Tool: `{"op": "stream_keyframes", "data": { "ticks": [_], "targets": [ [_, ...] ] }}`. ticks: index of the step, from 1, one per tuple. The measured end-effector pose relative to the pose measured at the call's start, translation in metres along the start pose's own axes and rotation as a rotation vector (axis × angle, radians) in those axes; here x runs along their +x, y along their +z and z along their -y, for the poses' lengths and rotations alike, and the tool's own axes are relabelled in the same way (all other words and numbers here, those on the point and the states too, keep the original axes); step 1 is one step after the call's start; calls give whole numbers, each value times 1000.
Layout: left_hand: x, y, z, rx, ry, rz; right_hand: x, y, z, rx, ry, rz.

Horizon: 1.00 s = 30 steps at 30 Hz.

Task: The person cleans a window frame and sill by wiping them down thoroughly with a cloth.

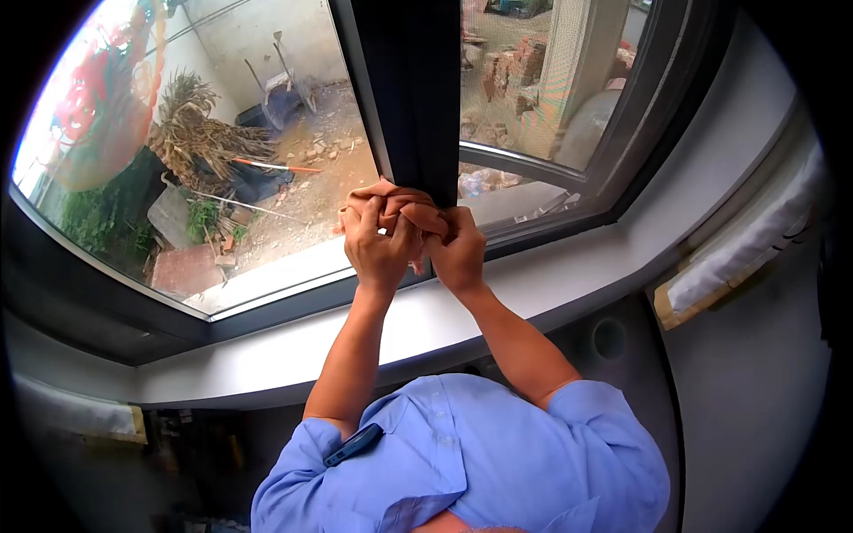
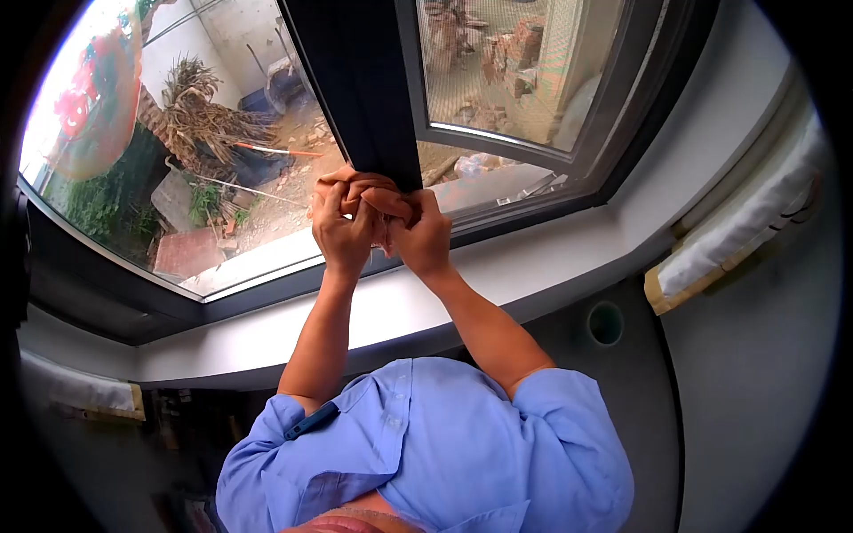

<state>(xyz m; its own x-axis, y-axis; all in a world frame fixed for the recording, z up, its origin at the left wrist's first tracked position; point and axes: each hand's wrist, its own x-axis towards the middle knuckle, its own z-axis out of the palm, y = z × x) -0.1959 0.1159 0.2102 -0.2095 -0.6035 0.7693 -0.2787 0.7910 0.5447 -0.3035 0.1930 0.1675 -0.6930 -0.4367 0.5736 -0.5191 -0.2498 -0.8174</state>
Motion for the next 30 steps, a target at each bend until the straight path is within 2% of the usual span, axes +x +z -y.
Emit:
{"op": "stream_keyframes", "data": {
  "ticks": [5,7,9,11,13,15,17,19,24,27,29,30],
  "targets": [
    [53,-7,-20,-74,137,-173,54,1,49,231,-152,-42],
    [82,-12,-49,-359,105,-163,81,1,87,326,-167,-61],
    [93,-16,-59,-306,175,-201,93,3,98,426,-191,-89],
    [94,-22,-65,-172,310,-205,102,4,95,370,-234,-126],
    [80,-21,-54,-96,307,-144,90,3,89,364,-227,-143],
    [77,-19,-48,31,359,-160,80,0,81,300,-140,-35],
    [86,-16,-51,-15,365,-182,92,3,77,224,-194,-101],
    [109,-19,-64,-97,328,-212,114,-3,102,-22,-522,-272],
    [182,-35,-110,-163,305,-325,166,-1,149,69,-521,-326],
    [181,-33,-109,-135,255,-332,167,-3,148,-31,-536,-334],
    [160,-19,-78,-225,265,-307,143,-1,127,-40,-491,-286],
    [137,-18,-73,-140,261,-274,130,-1,111,-87,-515,-291]
  ]
}}
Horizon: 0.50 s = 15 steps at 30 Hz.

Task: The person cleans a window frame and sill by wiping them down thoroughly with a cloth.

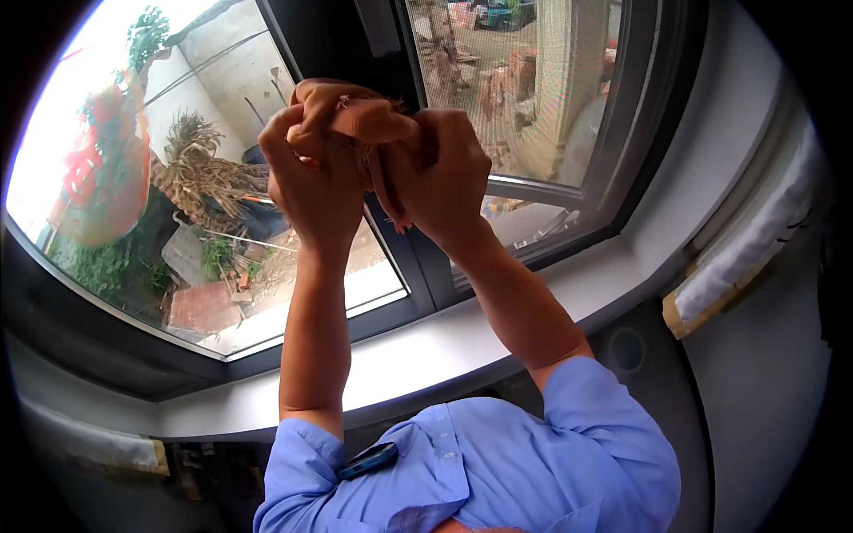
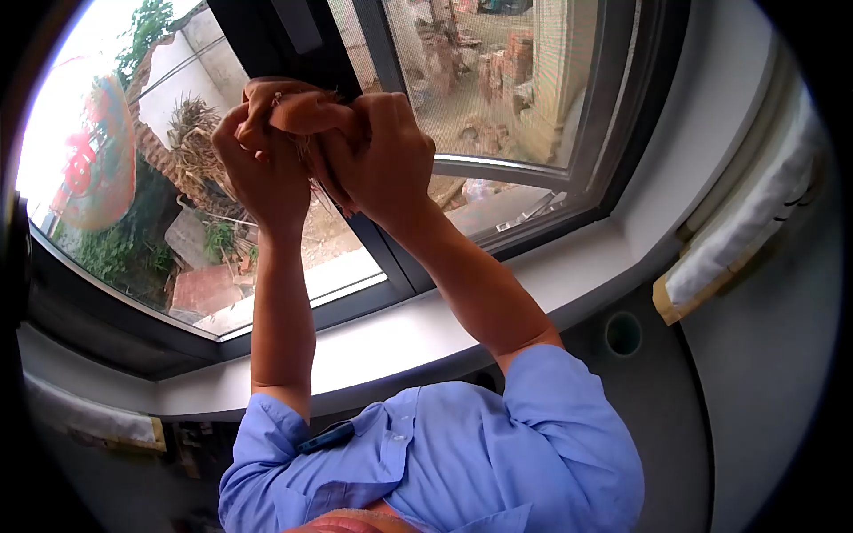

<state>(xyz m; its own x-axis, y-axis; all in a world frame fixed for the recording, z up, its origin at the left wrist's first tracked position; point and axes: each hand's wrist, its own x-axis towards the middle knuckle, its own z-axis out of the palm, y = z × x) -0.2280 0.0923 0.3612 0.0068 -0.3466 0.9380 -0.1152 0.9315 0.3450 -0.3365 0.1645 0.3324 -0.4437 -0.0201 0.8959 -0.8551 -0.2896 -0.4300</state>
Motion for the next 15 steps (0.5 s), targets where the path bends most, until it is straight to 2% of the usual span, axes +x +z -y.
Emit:
{"op": "stream_keyframes", "data": {
  "ticks": [2,3,6,8,11,13,14,15],
  "targets": [
    [-54,-4,21,-75,2,87,-49,-13,-16,-5,93,110],
    [-93,-5,39,-210,-191,162,-75,-19,-23,-10,129,130],
    [-179,-11,61,-80,-288,264,-150,-36,-46,39,289,236],
    [-220,-13,78,-68,-252,312,-186,-44,-59,7,309,286],
    [-234,-15,81,-50,-256,325,-197,-51,-59,-26,349,353],
    [-209,-14,69,-77,-191,296,-178,-48,-55,-24,322,331],
    [-191,-12,62,-95,-165,248,-168,-45,-51,3,374,313],
    [-171,-9,55,-109,-143,200,-153,-41,-50,15,267,284]
  ]
}}
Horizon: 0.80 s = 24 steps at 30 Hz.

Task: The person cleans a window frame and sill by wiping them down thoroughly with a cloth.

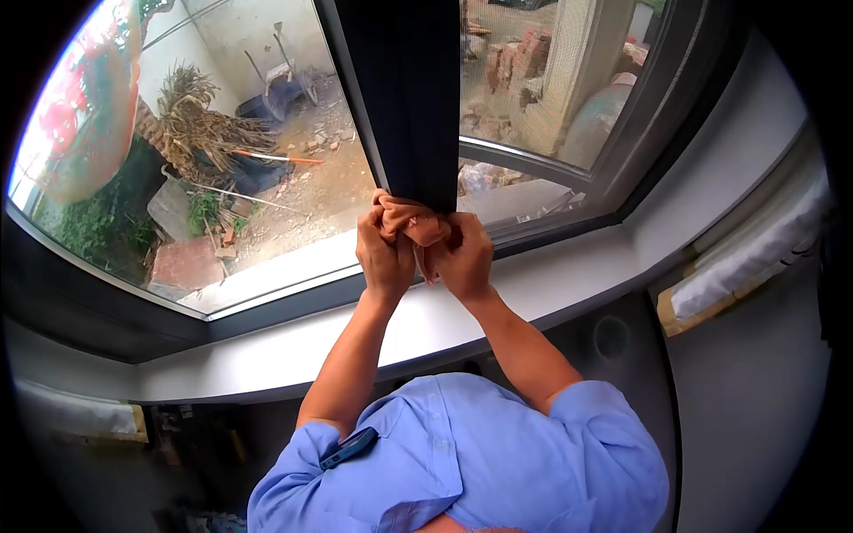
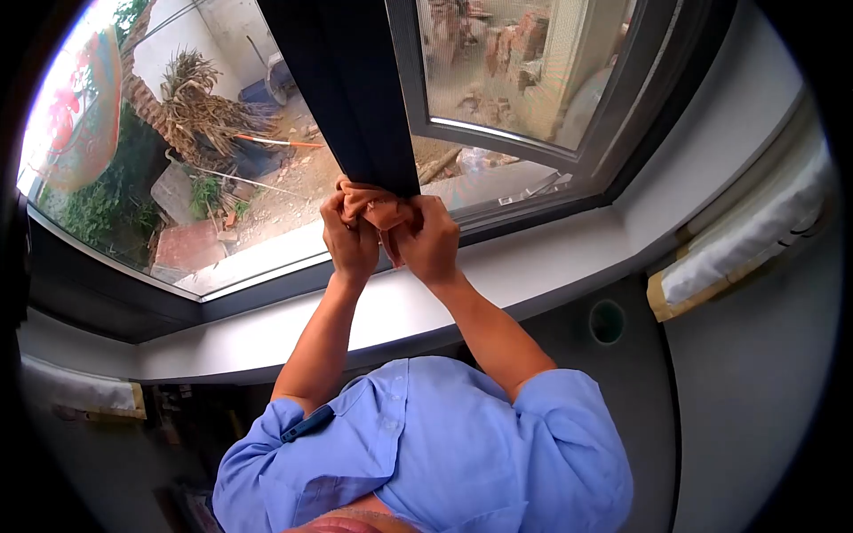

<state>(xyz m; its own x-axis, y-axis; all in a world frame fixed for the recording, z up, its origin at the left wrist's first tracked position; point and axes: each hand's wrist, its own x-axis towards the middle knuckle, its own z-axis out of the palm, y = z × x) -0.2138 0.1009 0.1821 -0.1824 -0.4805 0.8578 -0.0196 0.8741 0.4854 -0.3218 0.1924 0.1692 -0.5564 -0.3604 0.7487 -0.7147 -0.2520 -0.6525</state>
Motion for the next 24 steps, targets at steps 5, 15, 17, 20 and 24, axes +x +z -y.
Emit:
{"op": "stream_keyframes", "data": {
  "ticks": [5,15,17,20,24],
  "targets": [
    [47,-5,-21,60,66,-85,41,3,23,59,-121,-94],
    [-114,-3,48,74,-199,196,-96,-1,-59,-215,221,229],
    [-112,-9,48,76,-174,163,-97,3,-54,-189,186,209],
    [-94,-27,42,84,-1,44,-94,16,-45,-104,46,135],
    [-118,-56,74,253,-1,86,-105,46,-33,-70,-204,216]
  ]
}}
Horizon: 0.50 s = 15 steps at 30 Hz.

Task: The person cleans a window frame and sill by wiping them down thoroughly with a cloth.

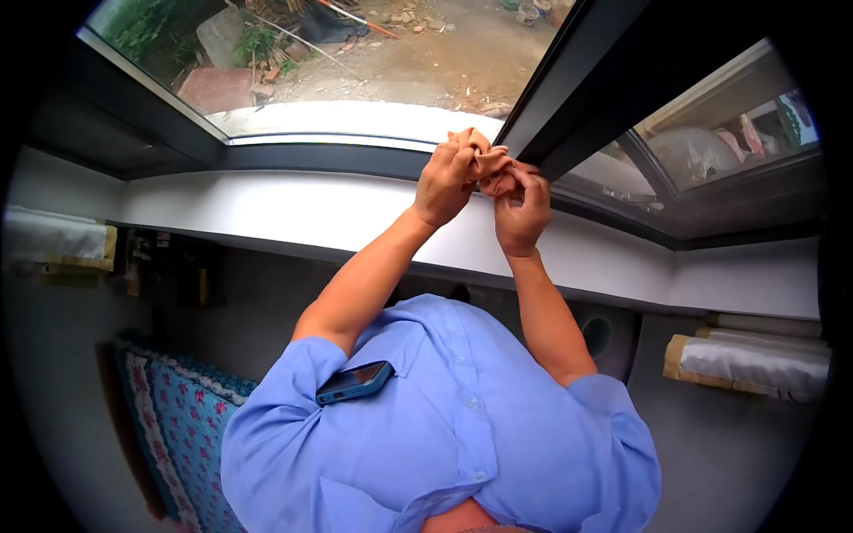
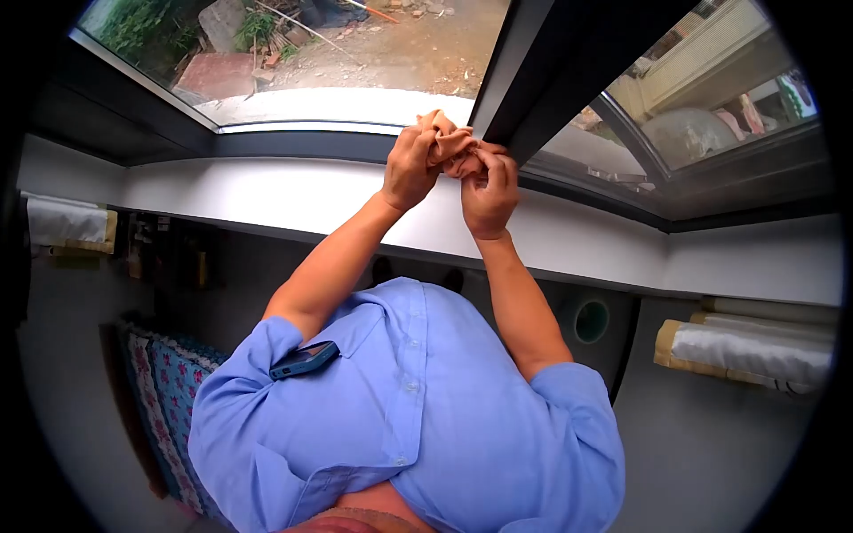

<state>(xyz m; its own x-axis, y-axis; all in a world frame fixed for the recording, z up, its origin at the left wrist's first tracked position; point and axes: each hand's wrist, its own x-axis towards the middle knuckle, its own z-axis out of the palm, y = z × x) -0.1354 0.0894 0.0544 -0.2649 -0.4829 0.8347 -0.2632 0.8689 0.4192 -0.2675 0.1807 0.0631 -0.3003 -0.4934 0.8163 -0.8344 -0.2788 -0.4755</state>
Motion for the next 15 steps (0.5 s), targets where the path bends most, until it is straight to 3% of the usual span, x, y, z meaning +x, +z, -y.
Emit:
{"op": "stream_keyframes", "data": {
  "ticks": [4,6,8,10,11,15],
  "targets": [
    [-36,-30,55,173,-119,209,-20,55,-2,-40,46,244],
    [-39,-53,75,227,-118,221,-29,89,2,-25,205,418],
    [-42,-79,94,294,-147,203,-34,131,11,-26,80,394],
    [-35,-109,104,397,-148,173,-28,154,40,2,106,533],
    [-37,-120,114,454,-167,179,-30,167,47,-56,24,506],
    [-43,-127,125,505,-195,217,-30,177,47,-68,27,565]
  ]
}}
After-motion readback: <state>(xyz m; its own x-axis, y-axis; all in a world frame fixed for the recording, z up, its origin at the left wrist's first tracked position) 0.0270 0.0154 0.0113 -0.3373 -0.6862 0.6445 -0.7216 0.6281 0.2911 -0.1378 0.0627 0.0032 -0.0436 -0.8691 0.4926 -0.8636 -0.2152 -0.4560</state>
